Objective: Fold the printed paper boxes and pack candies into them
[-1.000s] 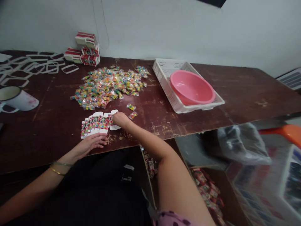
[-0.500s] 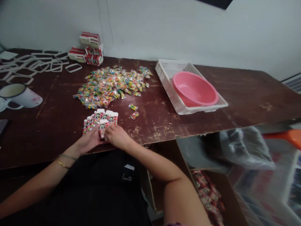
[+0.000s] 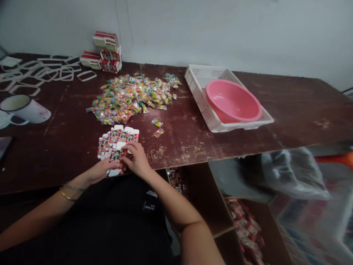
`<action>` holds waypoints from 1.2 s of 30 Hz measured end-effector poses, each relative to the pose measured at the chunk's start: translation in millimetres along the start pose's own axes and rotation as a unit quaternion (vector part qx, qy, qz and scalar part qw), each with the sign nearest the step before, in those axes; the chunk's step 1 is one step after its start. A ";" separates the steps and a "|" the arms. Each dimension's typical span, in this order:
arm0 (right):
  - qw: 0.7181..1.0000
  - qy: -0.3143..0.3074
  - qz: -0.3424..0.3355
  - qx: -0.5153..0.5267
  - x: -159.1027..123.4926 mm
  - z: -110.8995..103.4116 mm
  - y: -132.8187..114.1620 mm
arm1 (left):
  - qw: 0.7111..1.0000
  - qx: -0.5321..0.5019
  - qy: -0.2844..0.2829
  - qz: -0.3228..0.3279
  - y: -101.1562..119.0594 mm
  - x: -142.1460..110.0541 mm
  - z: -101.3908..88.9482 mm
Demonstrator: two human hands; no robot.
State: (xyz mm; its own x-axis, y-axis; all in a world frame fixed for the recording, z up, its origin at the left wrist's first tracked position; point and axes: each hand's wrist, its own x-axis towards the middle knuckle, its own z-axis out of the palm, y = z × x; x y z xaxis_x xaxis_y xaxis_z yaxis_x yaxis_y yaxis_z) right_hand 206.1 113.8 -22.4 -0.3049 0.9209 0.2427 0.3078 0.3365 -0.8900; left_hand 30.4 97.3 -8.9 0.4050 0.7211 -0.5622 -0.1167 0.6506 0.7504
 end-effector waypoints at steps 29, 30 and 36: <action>0.734 -0.143 0.450 0.489 -98.6 -5.8 -9.6 | 0.914 0.362 -0.053 0.175 -58.8 -73.5 16.0; 0.755 -0.152 0.439 0.463 -100.2 -2.3 -11.2 | 0.918 0.355 -0.045 0.169 -60.1 -75.3 16.7; 0.940 -0.097 0.228 0.233 -107.3 10.6 -31.5 | 0.988 0.139 0.072 0.015 -58.8 -74.1 24.2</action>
State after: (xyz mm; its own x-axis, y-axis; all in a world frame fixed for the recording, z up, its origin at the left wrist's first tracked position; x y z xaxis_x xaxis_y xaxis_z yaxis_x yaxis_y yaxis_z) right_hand 219.5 2.3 -24.6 -0.4090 0.8804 -0.2401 0.0322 -0.2491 -0.9680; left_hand 29.3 -0.1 -3.0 0.2700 0.7778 -0.5675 0.1354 0.5529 0.8222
